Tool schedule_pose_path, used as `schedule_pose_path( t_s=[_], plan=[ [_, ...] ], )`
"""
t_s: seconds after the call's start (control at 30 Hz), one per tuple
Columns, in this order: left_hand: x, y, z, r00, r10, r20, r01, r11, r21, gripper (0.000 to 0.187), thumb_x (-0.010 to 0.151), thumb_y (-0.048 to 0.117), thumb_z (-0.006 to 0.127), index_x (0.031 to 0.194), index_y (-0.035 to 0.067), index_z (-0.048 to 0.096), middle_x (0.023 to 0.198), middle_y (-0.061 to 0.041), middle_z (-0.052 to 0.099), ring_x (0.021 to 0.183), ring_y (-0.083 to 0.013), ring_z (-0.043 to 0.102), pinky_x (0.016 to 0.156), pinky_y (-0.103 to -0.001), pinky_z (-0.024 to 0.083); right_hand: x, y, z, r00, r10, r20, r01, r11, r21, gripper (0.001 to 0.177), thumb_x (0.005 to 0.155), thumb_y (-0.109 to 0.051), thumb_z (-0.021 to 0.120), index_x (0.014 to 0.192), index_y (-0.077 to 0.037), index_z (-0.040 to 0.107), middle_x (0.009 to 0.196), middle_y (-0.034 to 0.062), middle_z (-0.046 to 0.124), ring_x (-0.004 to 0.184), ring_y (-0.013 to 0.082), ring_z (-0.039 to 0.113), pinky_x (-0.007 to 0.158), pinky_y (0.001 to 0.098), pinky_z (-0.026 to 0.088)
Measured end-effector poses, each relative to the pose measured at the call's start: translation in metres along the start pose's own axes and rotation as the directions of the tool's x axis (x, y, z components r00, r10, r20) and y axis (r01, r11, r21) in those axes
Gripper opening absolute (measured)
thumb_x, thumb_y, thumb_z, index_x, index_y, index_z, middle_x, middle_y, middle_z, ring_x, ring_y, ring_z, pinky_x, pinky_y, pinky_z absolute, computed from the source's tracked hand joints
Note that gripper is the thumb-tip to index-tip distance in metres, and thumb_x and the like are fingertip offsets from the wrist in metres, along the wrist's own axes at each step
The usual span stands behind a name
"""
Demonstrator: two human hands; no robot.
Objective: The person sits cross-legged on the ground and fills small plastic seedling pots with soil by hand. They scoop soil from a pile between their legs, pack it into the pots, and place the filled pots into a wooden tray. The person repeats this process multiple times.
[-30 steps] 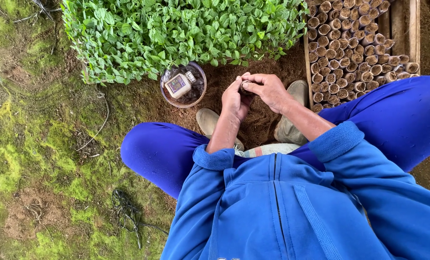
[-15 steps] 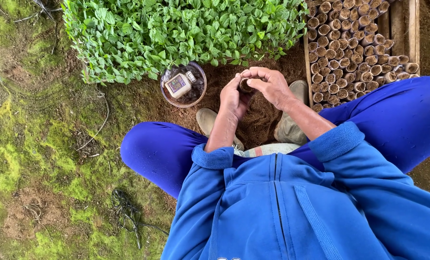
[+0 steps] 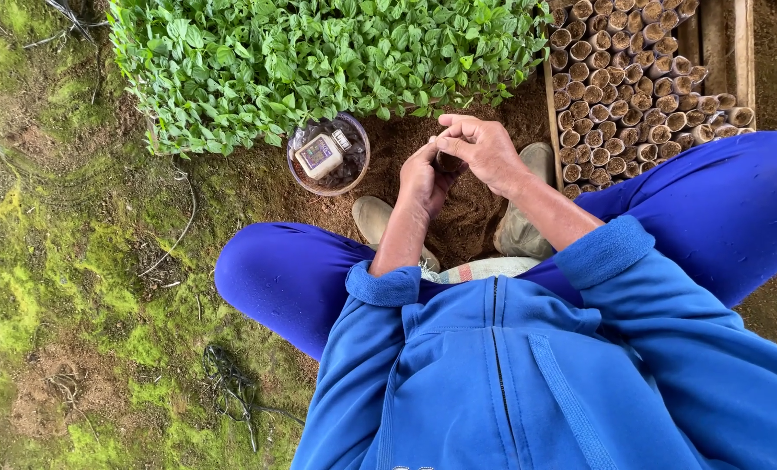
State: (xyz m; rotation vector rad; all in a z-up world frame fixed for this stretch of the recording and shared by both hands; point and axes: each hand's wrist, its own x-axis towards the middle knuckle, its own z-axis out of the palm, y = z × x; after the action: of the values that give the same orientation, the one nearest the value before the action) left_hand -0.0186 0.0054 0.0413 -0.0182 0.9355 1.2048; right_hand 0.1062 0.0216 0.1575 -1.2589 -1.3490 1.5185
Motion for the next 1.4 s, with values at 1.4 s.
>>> schedule_pose_path(
  t_s=[1.4],
  plan=[
    [0.005,-0.001,-0.006,0.994,0.055,0.094,-0.049,0.997,-0.062,0.035,0.108,0.018,0.054,0.13,-0.008,0.062,0.117,-0.025,0.073,0.092,-0.0298,0.075,0.083,-0.053,0.066,-0.001,0.009,-0.017,1.0,0.026,0.006,-0.024,0.979,-0.203,0.015,0.099,-0.025,0.077,0.106,-0.012,0.079,0.084,0.0041,0.069,0.078,0.0064,0.057,0.066,0.0229,0.049]
  ],
)
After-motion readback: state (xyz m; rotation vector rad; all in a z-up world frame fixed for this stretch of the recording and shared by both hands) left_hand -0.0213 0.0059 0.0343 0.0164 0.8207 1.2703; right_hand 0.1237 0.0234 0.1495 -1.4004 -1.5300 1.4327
